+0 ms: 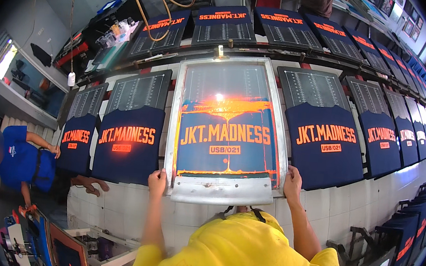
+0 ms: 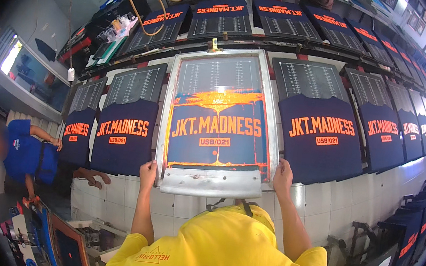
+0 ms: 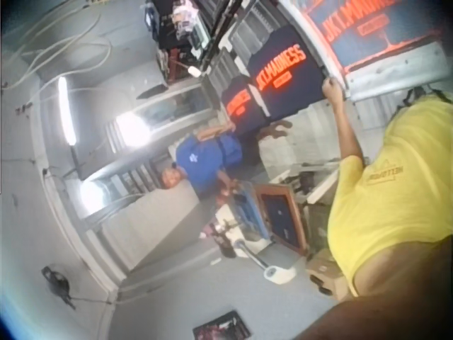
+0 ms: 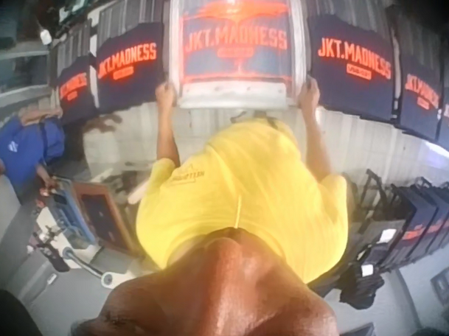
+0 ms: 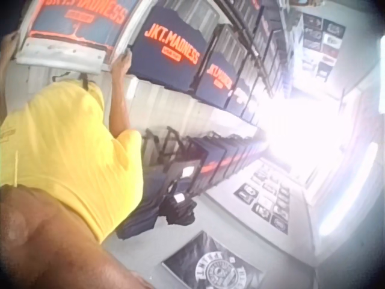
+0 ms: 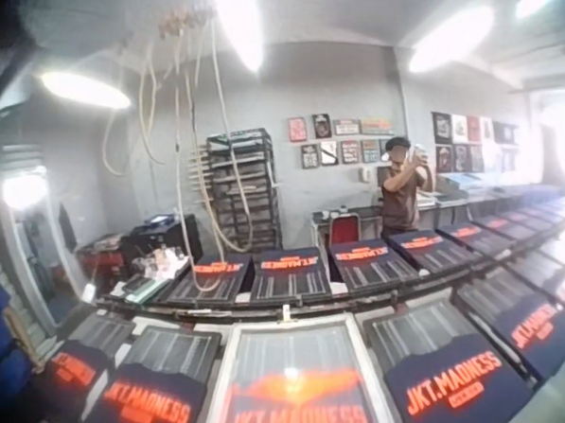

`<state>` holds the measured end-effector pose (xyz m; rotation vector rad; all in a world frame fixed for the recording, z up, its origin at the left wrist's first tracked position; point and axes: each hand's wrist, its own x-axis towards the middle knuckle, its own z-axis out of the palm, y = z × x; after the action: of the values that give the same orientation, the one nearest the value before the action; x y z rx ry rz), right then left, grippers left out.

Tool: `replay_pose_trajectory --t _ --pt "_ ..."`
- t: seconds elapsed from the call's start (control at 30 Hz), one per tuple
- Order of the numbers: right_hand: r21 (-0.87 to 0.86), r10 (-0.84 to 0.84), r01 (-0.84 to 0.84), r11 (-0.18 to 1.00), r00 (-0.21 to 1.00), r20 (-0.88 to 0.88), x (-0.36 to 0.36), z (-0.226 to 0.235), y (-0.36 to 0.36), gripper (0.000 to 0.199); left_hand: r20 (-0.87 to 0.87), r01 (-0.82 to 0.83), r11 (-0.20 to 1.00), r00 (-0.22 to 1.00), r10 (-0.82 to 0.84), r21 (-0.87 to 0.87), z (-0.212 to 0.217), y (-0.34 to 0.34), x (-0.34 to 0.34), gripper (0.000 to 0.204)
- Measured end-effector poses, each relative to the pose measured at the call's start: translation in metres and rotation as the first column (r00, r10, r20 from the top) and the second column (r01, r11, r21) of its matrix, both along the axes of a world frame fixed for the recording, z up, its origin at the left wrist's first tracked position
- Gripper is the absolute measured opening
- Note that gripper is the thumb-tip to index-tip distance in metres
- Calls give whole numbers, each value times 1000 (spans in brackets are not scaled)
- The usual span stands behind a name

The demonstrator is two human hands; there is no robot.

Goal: The person performs screen printing by spreading orange ink across a stencil on t-shirts using a squeegee, then lifting the frame to reveal the printed design.

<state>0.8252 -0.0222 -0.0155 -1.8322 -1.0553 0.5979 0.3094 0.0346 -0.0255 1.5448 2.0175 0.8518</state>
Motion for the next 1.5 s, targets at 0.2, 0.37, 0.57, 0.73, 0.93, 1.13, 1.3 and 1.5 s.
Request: replay_pose_trajectory --t 0.2,0.37,0.57,0.73,0.93,1.13,1.3,1.5 --pt "-31 -109 107 994 990 -95 -6 13 5 19 390 -105 982 907 158 -154 28 16 13 26" --pt "1 -121 121 993 987 -110 -13 20 14 19 478 -77 916 834 275 -393 40 25 2 25" --pt "-17 -116 115 993 986 -122 -14 22 13 21 516 7 854 800 308 -521 45 32 -13 26" --pt "-71 -125 118 991 986 -107 -13 26 14 22 646 132 850 710 278 -511 36 31 -32 28" --pt "-158 -134 136 978 991 21 -7 18 15 31 706 21 941 667 237 -336 75 17 23 22" --pt "-182 -111 109 977 994 1 9 44 4 34 753 -136 968 608 250 -212 92 2 46 24" --pt "-59 -172 164 985 967 -188 91 47 -14 31 694 -146 986 702 157 -75 74 2 104 28" --pt "-63 -400 397 916 915 -43 270 33 -95 38 618 -7 1000 786 15 -15 82 -4 288 31"
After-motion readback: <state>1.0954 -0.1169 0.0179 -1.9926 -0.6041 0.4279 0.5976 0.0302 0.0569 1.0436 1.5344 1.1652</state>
